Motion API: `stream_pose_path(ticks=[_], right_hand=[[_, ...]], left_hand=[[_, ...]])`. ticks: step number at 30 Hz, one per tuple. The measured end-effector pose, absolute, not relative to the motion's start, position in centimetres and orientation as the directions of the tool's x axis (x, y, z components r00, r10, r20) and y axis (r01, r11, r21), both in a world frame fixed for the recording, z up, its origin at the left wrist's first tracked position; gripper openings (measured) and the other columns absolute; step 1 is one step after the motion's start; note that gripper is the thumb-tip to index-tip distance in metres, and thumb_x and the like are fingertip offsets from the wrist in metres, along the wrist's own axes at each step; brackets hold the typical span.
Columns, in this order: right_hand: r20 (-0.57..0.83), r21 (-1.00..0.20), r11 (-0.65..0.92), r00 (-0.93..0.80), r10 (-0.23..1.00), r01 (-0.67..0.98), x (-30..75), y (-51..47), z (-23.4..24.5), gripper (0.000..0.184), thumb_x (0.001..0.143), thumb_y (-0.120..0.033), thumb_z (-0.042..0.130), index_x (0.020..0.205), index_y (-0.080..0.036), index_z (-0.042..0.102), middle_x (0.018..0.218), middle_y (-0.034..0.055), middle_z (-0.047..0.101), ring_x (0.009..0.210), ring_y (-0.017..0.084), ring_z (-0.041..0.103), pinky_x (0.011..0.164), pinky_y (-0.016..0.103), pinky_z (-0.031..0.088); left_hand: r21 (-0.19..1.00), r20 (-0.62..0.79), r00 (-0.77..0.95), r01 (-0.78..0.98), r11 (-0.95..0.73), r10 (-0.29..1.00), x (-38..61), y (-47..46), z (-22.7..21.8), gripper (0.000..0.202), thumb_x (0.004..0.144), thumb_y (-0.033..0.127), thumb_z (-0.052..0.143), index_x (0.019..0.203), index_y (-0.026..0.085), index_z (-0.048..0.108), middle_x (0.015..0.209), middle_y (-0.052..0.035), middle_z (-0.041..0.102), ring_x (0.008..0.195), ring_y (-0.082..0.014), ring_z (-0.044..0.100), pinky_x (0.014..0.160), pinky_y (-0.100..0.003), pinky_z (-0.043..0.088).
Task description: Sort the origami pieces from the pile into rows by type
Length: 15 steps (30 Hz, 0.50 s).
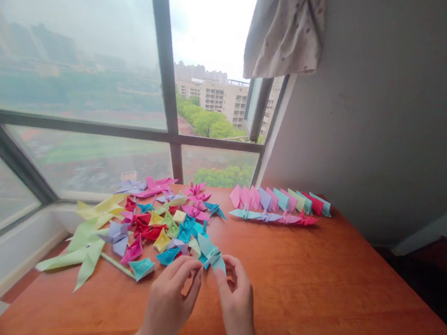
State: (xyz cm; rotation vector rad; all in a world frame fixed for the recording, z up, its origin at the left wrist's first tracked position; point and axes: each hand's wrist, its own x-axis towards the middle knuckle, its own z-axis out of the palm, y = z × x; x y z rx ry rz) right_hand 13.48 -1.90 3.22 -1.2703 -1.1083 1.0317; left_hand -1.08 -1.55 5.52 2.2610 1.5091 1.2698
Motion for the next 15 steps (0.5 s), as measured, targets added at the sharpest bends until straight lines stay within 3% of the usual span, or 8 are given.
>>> stream_pose_path(ticks=[5, 10, 12, 15], right_hand=[[0.044, -0.999, 0.038, 0.199, 0.979, 0.034, 14.8, -2.4, 2.5, 0.035, 0.077, -0.053, 0.070, 0.087, -0.019, 0.069, 0.077, 0.0037, 0.067, 0.065, 0.018, 0.061, 0.059, 0.026, 0.051], [0.017, -0.998, 0.010, 0.135, 0.991, 0.055, 16.1, -3.1, 2.2, 0.036, 0.077, -0.051, 0.071, 0.090, -0.017, 0.071, 0.084, 0.0075, 0.069, 0.074, 0.021, 0.064, 0.066, 0.027, 0.053], [-0.006, -0.999, -0.009, 0.081, 0.997, 0.044, 16.5, -3.2, 2.2, 0.036, 0.077, -0.050, 0.071, 0.091, -0.017, 0.071, 0.086, 0.0089, 0.070, 0.077, 0.022, 0.065, 0.069, 0.029, 0.053], [-0.036, -0.999, -0.036, 0.049, 0.998, -0.004, 16.7, -3.4, 2.4, 0.036, 0.075, -0.048, 0.073, 0.094, -0.017, 0.071, 0.090, 0.0092, 0.071, 0.079, 0.022, 0.066, 0.071, 0.029, 0.053]], left_hand=[[0.697, 0.484, 0.220, 0.487, -0.525, 0.847, -0.9, -3.4, 5.4, 0.012, 0.093, 0.023, 0.053, 0.099, 0.022, 0.064, 0.094, -0.0066, 0.068, 0.083, -0.0185, 0.065, 0.073, -0.026, 0.052], [0.702, 0.539, 0.030, 0.536, -0.469, 0.842, -2.6, -3.2, 5.3, 0.021, 0.088, 0.026, 0.060, 0.108, 0.022, 0.065, 0.112, -0.0115, 0.063, 0.105, -0.0261, 0.060, 0.085, -0.035, 0.051], [0.752, 0.457, 0.052, 0.510, -0.417, 0.888, -3.0, -2.8, 5.1, 0.022, 0.088, 0.029, 0.061, 0.107, 0.021, 0.065, 0.110, -0.0110, 0.064, 0.102, -0.0264, 0.060, 0.083, -0.034, 0.050], [0.884, 0.194, 0.216, 0.385, -0.267, 0.957, -3.3, -2.5, 4.6, 0.022, 0.091, 0.037, 0.057, 0.095, 0.018, 0.067, 0.086, -0.0058, 0.067, 0.078, -0.0206, 0.061, 0.069, -0.028, 0.047]])
